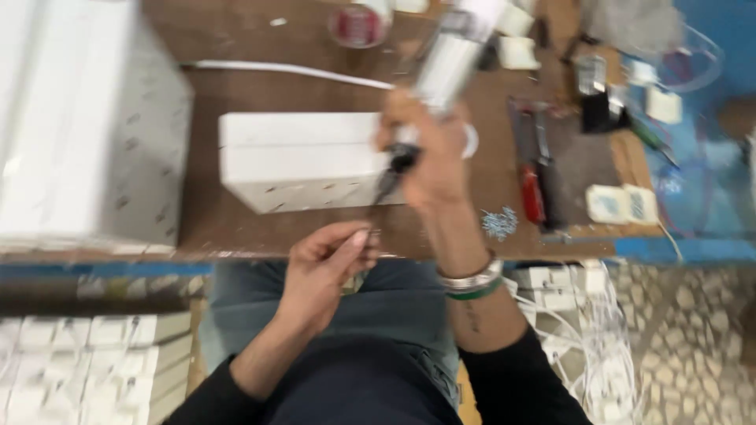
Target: The person uses a pneumatic screwdriver to drive screws into a white metal enclosure on the workbench, repositioning the box between screws. They then fit a white end cap with a cable onto the box and fasten it using a manual screwdriver.
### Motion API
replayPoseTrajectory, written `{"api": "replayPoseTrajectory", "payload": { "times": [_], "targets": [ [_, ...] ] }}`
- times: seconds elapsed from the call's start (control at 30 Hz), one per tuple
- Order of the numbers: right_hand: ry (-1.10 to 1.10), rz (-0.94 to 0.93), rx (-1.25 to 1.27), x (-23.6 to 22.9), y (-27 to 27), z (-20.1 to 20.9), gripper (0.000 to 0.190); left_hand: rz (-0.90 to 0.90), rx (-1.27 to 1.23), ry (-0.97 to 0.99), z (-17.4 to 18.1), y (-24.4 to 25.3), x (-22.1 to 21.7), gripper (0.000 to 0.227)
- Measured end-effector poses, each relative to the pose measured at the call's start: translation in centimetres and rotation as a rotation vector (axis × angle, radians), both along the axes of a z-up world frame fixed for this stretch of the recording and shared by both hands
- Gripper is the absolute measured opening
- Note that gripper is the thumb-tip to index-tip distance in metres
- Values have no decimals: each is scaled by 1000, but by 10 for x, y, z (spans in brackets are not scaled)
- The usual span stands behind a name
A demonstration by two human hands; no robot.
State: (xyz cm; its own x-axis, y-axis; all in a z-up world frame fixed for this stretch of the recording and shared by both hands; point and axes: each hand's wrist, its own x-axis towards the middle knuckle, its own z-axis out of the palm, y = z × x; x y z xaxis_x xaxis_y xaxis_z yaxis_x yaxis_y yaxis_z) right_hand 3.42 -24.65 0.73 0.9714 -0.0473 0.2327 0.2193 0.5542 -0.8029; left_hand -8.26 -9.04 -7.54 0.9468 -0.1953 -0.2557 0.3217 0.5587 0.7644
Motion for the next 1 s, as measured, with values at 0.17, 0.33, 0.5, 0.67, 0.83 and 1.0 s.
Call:
{"api": "replayPoseTrajectory", "payload": {
  "times": [0.17, 0.33, 0.5, 0.67, 0.83, 1.0],
  "targets": [
    [24, 54, 150, -14, -11, 17, 30, 64, -79, -92, 23, 17, -8, 24],
    [-185, 42, 69, -39, 6, 41, 33, 104, -122, -217, 30, 25, -15, 25],
    [-284, -41, 8, -54, 23, 49, 36, 155, -136, -268, 37, 30, -17, 25],
    [-262, -40, 21, -60, 29, 48, 36, 181, -115, -277, 38, 34, -18, 25],
    [-234, -52, 40, -62, 38, 55, 42, 233, -8, -293, 43, 43, -14, 22],
    [-32, -7, 61, -66, 41, 69, 92, 276, 6, -317, 45, 50, -14, 24]
  ]
}}
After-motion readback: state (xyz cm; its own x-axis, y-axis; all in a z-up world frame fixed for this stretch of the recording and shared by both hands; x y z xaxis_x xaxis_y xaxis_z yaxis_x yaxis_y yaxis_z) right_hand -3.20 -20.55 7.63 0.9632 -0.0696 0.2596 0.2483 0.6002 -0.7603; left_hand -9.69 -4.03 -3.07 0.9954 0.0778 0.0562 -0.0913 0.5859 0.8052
